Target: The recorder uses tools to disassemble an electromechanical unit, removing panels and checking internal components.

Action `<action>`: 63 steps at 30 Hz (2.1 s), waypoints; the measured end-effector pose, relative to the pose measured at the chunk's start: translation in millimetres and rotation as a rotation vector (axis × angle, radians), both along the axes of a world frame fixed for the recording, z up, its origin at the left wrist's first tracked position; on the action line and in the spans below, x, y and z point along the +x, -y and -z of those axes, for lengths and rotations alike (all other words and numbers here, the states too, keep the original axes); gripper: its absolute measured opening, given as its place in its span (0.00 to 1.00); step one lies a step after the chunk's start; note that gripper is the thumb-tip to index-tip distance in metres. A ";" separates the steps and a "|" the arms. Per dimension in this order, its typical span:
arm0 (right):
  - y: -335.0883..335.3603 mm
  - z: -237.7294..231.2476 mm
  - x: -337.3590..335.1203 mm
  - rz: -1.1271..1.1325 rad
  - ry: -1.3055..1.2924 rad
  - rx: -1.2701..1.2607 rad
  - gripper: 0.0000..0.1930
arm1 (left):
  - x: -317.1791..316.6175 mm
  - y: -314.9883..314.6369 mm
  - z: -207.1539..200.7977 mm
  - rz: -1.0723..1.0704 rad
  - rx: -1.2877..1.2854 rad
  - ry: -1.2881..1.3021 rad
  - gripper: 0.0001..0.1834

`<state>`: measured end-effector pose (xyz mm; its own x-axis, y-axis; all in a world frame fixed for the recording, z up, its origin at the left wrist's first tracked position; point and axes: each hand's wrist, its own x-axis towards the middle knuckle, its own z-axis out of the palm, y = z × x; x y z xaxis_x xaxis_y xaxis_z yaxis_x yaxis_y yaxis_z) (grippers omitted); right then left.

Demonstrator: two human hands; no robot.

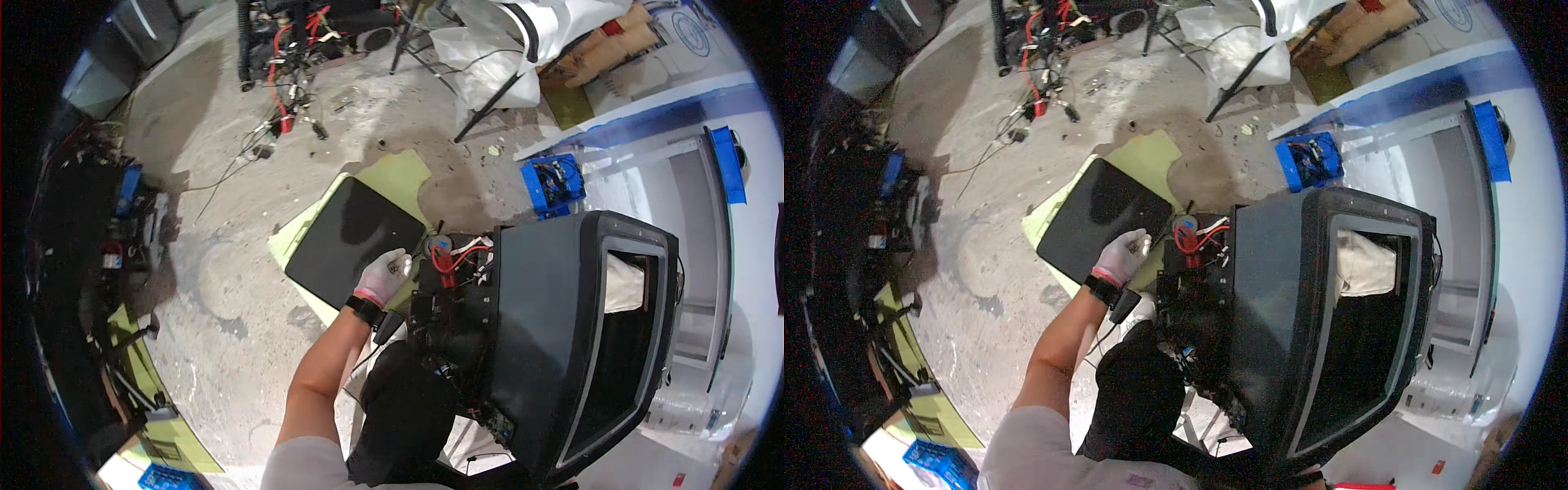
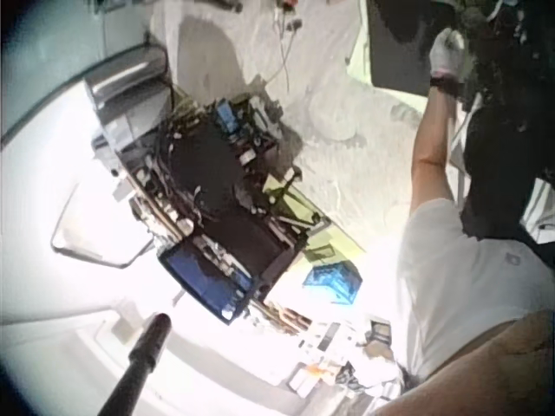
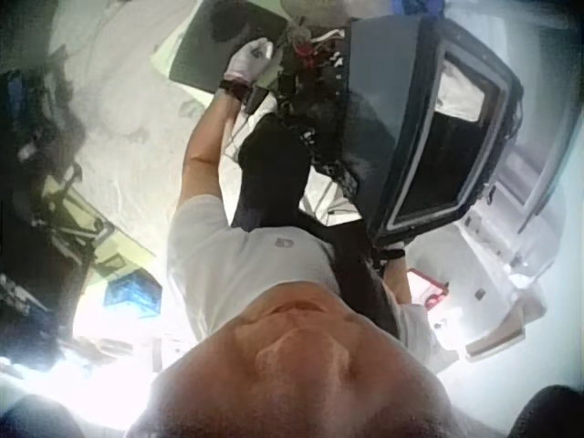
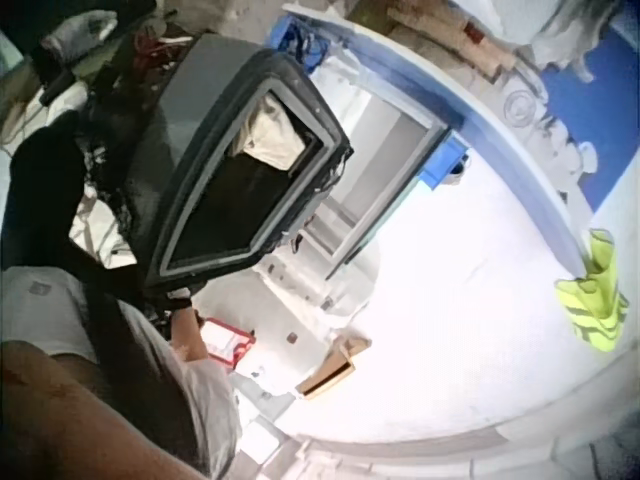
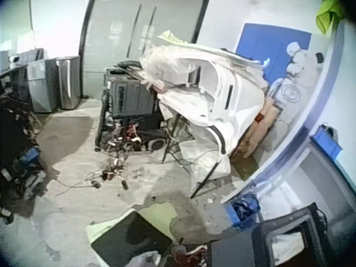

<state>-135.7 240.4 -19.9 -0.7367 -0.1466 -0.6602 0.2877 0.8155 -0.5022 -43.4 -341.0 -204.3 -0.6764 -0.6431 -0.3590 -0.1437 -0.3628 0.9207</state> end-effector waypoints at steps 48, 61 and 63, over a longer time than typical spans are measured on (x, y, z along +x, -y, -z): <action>-77.4 -120.7 -19.1 0.465 -0.041 -0.514 0.20 | -54.2 -32.4 -511.8 0.134 -0.029 -0.196 0.11; -40.4 -109.9 -46.6 0.287 -0.027 -0.275 0.14 | -351.2 -49.5 -493.7 0.743 0.222 0.015 0.15; -58.5 -90.9 -30.5 0.236 -0.080 -0.216 0.14 | -377.4 -61.4 -477.8 0.636 0.195 0.109 0.15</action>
<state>-166.2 298.9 71.0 -0.8152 -0.0963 -0.5711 0.4088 0.6028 -0.6852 -420.9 -279.7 273.5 -0.8553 -0.0482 -0.5159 -0.4727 -0.3354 0.8149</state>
